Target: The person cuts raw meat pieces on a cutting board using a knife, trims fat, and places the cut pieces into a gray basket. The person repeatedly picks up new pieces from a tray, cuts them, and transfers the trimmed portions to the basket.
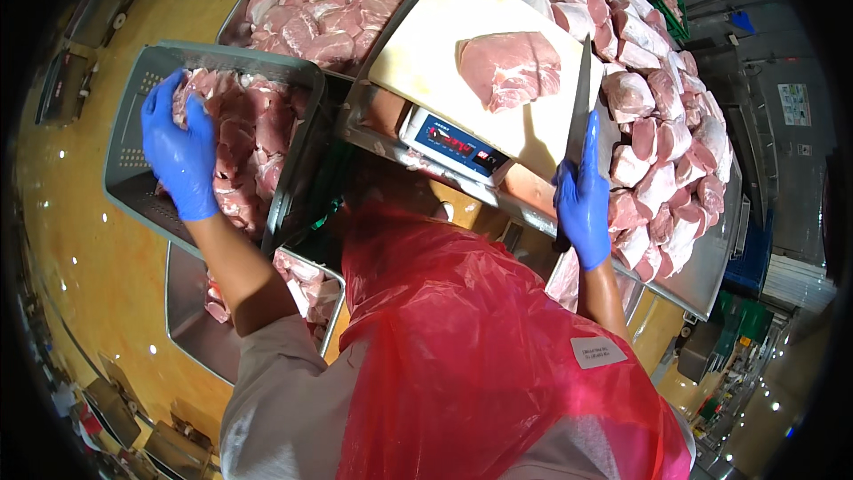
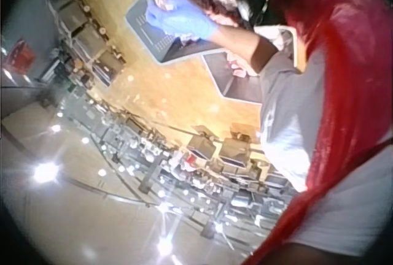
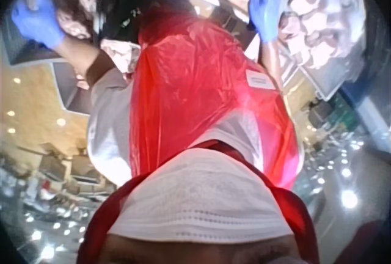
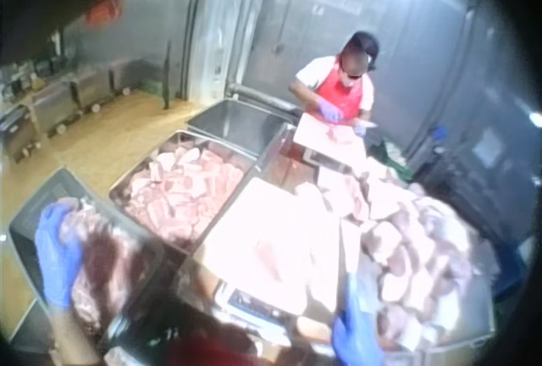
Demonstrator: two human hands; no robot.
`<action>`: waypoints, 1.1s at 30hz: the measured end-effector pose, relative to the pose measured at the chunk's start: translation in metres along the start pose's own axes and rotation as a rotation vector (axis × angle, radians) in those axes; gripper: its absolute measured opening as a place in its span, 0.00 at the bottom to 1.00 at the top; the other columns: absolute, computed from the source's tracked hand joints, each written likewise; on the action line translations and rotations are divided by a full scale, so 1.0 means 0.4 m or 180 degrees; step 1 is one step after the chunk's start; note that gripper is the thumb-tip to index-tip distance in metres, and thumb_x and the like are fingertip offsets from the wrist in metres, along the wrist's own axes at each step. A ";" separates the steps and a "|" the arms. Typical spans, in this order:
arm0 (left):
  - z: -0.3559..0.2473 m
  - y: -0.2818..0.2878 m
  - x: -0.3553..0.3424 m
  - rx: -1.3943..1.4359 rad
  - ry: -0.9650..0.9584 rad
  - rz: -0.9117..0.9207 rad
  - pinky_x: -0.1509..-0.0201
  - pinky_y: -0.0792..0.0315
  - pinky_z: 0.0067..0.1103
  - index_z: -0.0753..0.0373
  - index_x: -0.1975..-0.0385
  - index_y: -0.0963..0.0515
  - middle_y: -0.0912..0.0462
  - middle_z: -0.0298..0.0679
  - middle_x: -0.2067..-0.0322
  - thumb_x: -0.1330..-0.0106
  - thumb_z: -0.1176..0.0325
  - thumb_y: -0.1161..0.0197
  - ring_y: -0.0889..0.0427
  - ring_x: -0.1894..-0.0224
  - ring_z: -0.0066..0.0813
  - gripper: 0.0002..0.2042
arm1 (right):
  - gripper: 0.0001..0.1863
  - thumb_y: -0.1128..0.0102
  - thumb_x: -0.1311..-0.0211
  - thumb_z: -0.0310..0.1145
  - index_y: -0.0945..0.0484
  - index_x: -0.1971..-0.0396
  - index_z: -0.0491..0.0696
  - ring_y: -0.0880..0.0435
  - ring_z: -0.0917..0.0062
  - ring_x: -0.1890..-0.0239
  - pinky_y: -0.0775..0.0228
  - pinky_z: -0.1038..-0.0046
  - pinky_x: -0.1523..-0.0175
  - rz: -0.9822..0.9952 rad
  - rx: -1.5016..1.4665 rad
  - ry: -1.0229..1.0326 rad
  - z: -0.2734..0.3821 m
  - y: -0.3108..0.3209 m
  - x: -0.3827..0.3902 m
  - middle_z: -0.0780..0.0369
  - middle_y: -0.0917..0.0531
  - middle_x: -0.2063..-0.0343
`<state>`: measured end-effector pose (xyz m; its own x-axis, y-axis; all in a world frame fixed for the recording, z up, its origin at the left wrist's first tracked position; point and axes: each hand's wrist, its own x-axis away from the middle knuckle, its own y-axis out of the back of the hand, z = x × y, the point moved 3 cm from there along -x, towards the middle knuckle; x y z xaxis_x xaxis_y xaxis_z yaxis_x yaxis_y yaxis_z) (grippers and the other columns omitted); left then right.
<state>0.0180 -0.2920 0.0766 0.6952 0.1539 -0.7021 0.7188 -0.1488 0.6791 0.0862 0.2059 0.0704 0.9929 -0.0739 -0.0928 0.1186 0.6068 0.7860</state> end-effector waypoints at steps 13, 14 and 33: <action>-0.529 -0.451 0.087 0.3769 0.0139 0.1477 0.54 0.20 0.21 0.71 0.58 0.18 0.14 0.43 0.58 0.32 0.75 0.38 0.15 0.61 0.29 0.08 | 0.45 0.51 0.38 0.17 0.55 0.21 0.56 0.21 0.63 0.77 0.28 0.63 0.67 0.0016 0.0088 0.0726 0.083 -0.094 -0.056 0.49 0.22 0.76; -0.561 -0.465 0.124 0.4054 0.0649 0.1685 0.55 0.20 0.22 0.71 0.54 0.19 0.13 0.45 0.61 0.36 0.73 0.33 0.14 0.61 0.30 0.13 | 0.48 0.49 0.40 0.17 0.56 0.21 0.56 0.19 0.57 0.75 0.26 0.59 0.66 0.0251 0.0209 0.0579 0.067 -0.124 -0.059 0.47 0.21 0.75; -0.538 -0.351 0.149 0.3432 0.1365 0.1339 0.62 0.21 0.20 0.71 0.56 0.18 0.13 0.44 0.69 0.39 0.78 0.31 0.15 0.68 0.21 0.12 | 0.48 0.49 0.39 0.20 0.57 0.21 0.62 0.17 0.51 0.74 0.24 0.53 0.64 0.1893 0.1944 -0.0056 0.001 -0.026 0.101 0.44 0.19 0.76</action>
<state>-0.0415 -0.0517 -0.0146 0.9623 0.1769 -0.2067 0.2132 -0.9623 0.1688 0.1250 0.1962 0.0587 0.8889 0.1066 0.4455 -0.4495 0.0157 0.8931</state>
